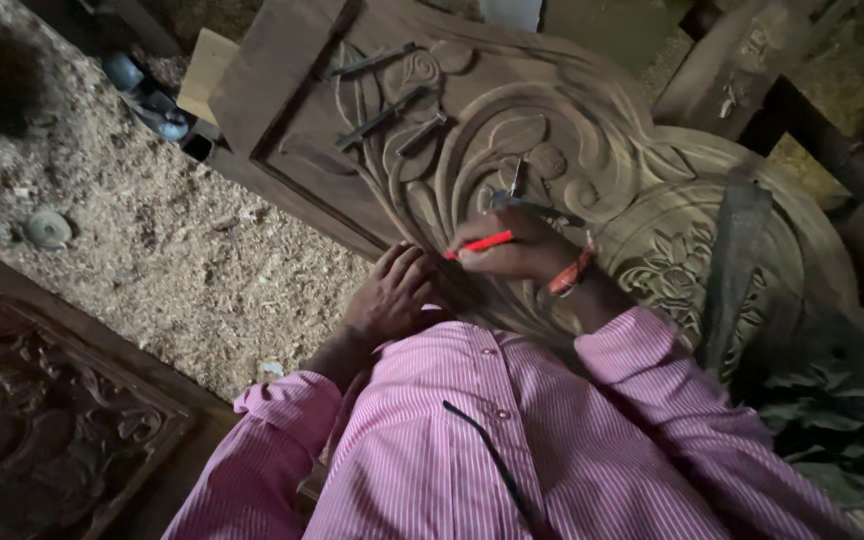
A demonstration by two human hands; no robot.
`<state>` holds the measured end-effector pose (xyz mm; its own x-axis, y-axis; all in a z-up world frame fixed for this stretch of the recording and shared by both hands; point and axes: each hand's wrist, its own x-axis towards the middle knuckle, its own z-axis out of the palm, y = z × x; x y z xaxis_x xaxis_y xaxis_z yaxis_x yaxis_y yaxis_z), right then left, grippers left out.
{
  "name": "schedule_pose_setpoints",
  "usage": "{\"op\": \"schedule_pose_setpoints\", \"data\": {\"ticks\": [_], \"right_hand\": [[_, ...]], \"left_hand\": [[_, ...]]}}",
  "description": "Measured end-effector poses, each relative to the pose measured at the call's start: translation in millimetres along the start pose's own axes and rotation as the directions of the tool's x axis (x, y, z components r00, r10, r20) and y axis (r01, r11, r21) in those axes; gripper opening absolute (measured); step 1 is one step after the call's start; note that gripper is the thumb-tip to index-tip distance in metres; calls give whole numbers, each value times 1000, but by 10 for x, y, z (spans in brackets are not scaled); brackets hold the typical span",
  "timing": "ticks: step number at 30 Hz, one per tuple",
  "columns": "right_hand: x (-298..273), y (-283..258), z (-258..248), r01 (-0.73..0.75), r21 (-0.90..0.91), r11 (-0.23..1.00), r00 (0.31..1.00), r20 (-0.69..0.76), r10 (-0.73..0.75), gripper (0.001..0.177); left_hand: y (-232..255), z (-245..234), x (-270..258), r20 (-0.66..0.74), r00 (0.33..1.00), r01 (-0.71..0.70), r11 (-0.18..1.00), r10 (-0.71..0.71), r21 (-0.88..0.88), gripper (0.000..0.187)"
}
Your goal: The person carves a floral design into a wooden panel using a chisel and mallet. They also use a red pencil to mark the wood and a metal square to measure and guide the carving.
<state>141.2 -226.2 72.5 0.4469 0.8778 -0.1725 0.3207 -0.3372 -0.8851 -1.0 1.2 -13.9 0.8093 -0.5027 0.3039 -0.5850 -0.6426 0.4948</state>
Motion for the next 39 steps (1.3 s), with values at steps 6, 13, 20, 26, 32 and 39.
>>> {"op": "schedule_pose_setpoints", "data": {"ticks": [6,13,20,26,32,39], "right_hand": [[359,237,338,163,-53,985,899,-404,-170,33],[-7,521,367,212,612,762,474,-746,468,37],[-950,379,243,-663,-455,595,561,-828,-8,43],[-1048,349,448,-653,-505,565,600,-800,-22,45],[-1028,276,655,-630,-277,725,366,-930,-37,34],[-1099,146,804,-612,-109,784,378,-910,169,19]], "left_hand": [[71,-104,71,64,998,4,995,-10,95,54],[-69,-231,221,171,975,150,988,-143,-23,37],[-570,-315,701,-72,981,172,979,-180,-113,17],[-518,-191,1297,0,998,-70,994,70,-84,25],[-111,420,1820,108,993,-28,996,37,-82,27],[-164,786,1957,354,935,-84,977,10,194,16]]}}
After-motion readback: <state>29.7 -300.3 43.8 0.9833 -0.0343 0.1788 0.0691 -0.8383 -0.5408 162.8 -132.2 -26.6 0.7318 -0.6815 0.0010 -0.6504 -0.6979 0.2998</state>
